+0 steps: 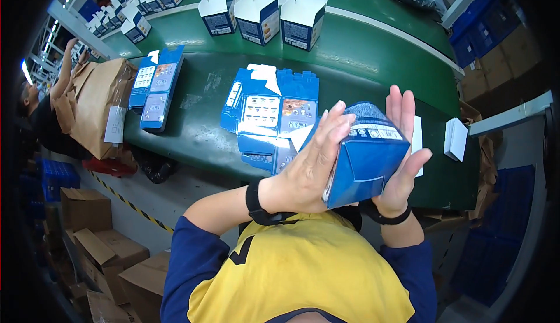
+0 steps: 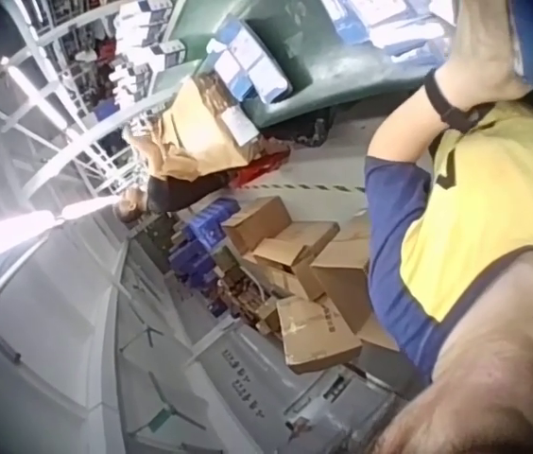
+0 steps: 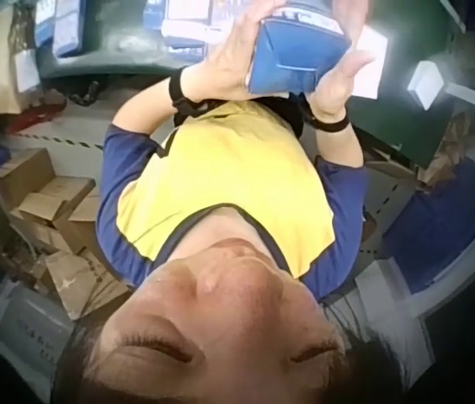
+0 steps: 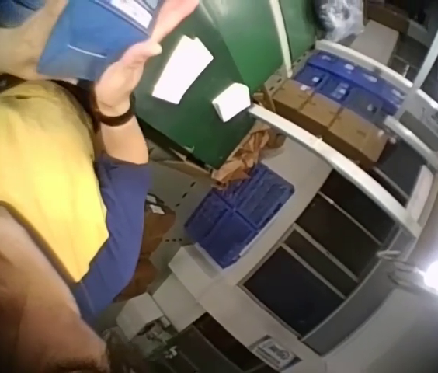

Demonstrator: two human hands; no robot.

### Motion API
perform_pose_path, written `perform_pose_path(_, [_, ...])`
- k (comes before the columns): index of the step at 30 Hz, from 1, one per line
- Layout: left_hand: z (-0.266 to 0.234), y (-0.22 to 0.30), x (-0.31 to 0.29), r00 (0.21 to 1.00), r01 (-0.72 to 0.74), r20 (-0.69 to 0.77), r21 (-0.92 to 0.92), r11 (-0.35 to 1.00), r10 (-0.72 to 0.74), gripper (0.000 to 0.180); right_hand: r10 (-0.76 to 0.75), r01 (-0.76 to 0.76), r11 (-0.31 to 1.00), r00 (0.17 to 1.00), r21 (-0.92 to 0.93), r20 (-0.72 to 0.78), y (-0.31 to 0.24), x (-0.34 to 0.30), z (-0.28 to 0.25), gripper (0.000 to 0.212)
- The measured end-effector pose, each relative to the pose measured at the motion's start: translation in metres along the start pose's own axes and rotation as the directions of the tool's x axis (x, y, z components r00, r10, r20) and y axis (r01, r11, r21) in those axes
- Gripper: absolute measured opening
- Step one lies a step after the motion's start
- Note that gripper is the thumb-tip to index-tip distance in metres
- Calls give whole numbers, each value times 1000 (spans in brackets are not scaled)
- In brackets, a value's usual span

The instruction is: Assembling, folding, and packing cardboard boxes with paper inserts on an industrial assembly line.

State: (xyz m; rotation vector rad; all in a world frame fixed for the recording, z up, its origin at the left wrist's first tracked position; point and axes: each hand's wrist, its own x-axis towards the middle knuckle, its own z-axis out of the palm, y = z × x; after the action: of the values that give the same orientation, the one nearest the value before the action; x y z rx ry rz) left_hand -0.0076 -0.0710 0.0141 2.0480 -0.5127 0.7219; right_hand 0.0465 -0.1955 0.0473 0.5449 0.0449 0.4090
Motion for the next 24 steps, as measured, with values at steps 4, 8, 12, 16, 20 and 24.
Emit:
perform_pose_path(4, [-15, -26, 0, 994, -81, 65, -108, 991, 88, 80, -222, 230, 969, 971, 86, -90, 15, -14, -3, 98])
perform_pose_path(8, [-25, -36, 3, 952, -306, 81, 152, 940, 296, 62, 395, -144, 162, 916, -976, -70, -33, 19, -4, 84])
perform_pose_path(12, [-28, -43, 5, 821, -568, 153, 328, 755, 551, 54, 429, -510, -93, 755, -855, -496, -55, 40, 11, 73])
perform_pose_path(16, [-78, -73, 0, 990, -76, 141, 656, 751, -23, 64, 462, -362, -264, 766, -894, -447, -50, 92, -7, 79])
perform_pose_path(20, [-100, -97, -42, 753, 462, -71, 765, 449, -654, 66, 312, 326, -611, 937, -722, 159, -59, 186, -54, 113])
perform_pose_path(24, [-86, -90, -67, 800, 397, -132, 848, 352, -585, 83, 265, 406, -783, 903, -471, 337, -82, 260, -117, 119])
